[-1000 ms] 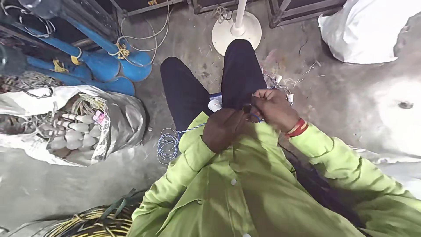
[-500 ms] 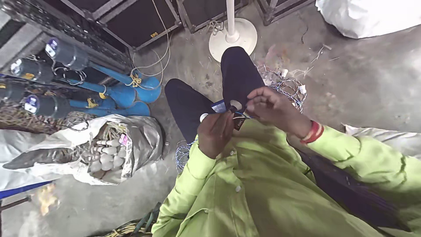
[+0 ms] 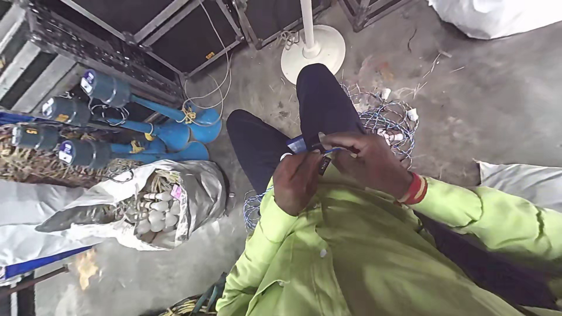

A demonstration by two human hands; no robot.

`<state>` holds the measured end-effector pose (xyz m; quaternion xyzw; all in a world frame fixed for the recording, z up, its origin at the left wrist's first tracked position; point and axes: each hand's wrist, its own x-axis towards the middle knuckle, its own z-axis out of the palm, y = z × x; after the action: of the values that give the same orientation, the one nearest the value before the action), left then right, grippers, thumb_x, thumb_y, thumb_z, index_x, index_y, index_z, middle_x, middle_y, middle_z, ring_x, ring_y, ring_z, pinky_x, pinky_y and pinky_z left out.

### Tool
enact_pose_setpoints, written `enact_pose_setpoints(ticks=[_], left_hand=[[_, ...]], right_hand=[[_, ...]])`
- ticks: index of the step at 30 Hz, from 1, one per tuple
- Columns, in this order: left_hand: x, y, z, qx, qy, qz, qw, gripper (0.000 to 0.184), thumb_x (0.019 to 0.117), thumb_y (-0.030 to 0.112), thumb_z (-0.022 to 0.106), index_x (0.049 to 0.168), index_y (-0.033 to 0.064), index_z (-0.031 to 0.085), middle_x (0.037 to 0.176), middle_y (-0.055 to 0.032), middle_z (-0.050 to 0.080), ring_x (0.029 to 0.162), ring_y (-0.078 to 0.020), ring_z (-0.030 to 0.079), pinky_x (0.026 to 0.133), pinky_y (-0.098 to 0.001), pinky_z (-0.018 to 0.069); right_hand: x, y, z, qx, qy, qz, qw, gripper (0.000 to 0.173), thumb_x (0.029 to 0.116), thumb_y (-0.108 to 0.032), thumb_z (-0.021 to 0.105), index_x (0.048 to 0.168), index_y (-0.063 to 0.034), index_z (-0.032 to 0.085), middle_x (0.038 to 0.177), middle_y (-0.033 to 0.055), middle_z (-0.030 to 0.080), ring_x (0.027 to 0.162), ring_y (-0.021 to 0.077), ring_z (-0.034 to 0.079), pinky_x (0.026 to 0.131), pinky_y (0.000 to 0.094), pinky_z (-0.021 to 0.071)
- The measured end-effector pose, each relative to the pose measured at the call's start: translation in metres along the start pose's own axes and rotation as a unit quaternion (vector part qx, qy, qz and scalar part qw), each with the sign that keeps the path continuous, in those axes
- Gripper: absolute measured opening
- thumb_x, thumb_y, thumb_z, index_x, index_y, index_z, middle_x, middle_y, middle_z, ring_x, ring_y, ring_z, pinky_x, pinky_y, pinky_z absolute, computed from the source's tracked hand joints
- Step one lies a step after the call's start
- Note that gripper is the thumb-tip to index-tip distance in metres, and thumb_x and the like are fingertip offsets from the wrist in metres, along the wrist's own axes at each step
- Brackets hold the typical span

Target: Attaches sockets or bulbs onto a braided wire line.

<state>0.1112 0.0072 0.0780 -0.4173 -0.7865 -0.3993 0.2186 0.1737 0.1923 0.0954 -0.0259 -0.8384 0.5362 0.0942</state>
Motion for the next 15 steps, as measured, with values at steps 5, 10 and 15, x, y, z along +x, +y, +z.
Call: enact_pose_setpoints(ticks=[5,10,15], left_hand=[[0.0,0.002,0.001,-0.028,0.001,-0.012,1.0,0.011,0.0908,0.004,0.073,0.099,-0.0014,0.078,0.096,-0.0139,0.073,0.086,-0.0192,0.07,0.079,-0.0292,0.0594],[-0.001,0.005,0.003,-0.072,-0.001,-0.047,0.996,0.01,0.0906,0.005,0.074,0.097,-0.0011,0.078,0.101,-0.0162,0.071,0.09,-0.0181,0.069,0.081,-0.0278,0.0595],[-0.001,0.007,0.003,-0.128,-0.055,-0.111,0.984,0.013,0.0927,0.003,0.07,0.1,-0.0049,0.076,0.119,-0.0204,0.071,0.103,-0.0211,0.073,0.09,-0.0336,0.0615]], right_hand=[[0.004,-0.022,-0.009,0.119,0.002,0.166,0.979,0.054,0.0899,0.0,0.068,0.139,-0.009,0.049,0.102,0.0078,0.075,0.072,0.0125,0.071,0.059,0.0272,0.0578],[0.019,-0.016,-0.03,0.173,-0.126,0.242,0.946,0.041,0.0859,0.009,0.066,0.124,-0.004,0.064,0.094,0.0095,0.073,0.074,0.0138,0.069,0.064,0.0285,0.0583],[0.022,-0.005,-0.036,0.089,-0.197,0.171,0.961,0.04,0.0874,0.004,0.07,0.125,-0.0098,0.069,0.085,0.0007,0.074,0.069,0.0059,0.066,0.063,0.0236,0.0564]])
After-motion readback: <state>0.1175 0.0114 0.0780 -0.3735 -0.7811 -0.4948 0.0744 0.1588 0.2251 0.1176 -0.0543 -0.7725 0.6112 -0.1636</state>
